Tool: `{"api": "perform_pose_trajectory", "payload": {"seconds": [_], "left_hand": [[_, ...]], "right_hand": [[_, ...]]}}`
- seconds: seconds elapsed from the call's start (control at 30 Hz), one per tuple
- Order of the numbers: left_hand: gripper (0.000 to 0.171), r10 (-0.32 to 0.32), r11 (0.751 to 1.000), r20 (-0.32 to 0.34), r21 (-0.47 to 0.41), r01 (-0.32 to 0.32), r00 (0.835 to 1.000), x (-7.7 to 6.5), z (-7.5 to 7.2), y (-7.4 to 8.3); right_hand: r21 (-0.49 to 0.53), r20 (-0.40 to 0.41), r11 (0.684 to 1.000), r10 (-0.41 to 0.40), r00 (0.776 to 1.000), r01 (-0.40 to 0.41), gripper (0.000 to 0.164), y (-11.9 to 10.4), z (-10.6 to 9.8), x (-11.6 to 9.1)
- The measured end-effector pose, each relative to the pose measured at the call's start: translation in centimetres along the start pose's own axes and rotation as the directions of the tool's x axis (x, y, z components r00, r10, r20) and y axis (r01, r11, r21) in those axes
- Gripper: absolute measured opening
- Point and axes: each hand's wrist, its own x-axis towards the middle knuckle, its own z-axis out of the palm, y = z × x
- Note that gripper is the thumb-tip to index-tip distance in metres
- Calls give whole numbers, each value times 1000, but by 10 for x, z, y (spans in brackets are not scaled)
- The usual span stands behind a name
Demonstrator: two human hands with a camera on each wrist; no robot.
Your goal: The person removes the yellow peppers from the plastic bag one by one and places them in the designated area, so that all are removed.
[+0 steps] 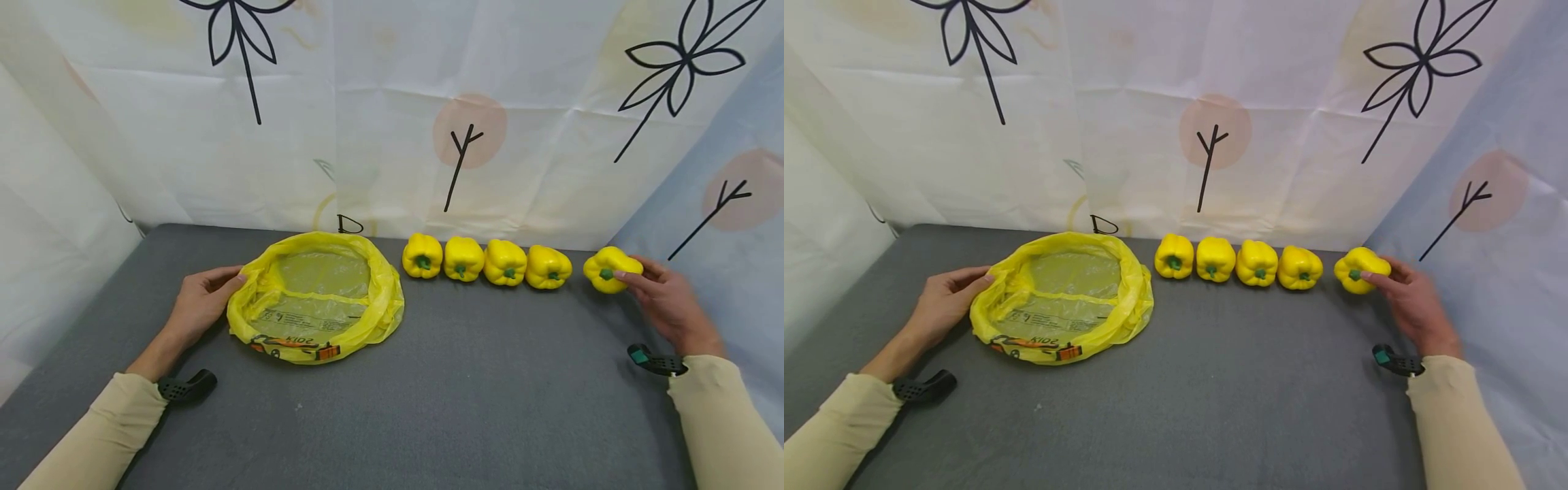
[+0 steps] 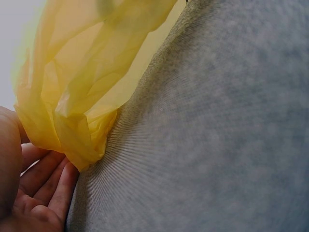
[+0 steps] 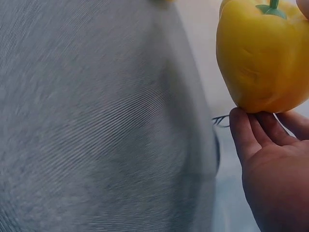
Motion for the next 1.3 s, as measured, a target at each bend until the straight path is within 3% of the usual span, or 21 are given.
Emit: {"api": "perform_pose_trajectory", "payload": {"seconds": [0.13,0.2,0.33,0.57,0.93,1.03,1.3], "left_hand": [[54,1,1000,0,-4,-1,1000,0,0,0],[54,0,1000,0,-6,0,1000,0,1,0],[54,-5,1000,2,-6,5,1000,1,1,-1],[54,-7,1000,9,-13,7,1000,1,0,-2],[54,-2,1000,11,-9,2,1000,0,-1,0],[54,1,1000,9,-10,-1,1000,0,-1,0],[53,8,1000,14,-18,-7,1000,-1,-1,1]], "right_hand": [[-27,19,999,36,999,-35,69,10,-7,4],[-44,39,998,44,998,-42,72,13,-8,6],[-69,65,996,56,996,-51,62,19,-8,10],[-90,80,990,115,990,-107,82,21,-3,17],[-193,129,977,121,984,-95,46,20,-1,22],[-192,125,977,119,985,-94,42,21,3,23],[-175,88,979,120,989,-104,83,24,3,26]]}}
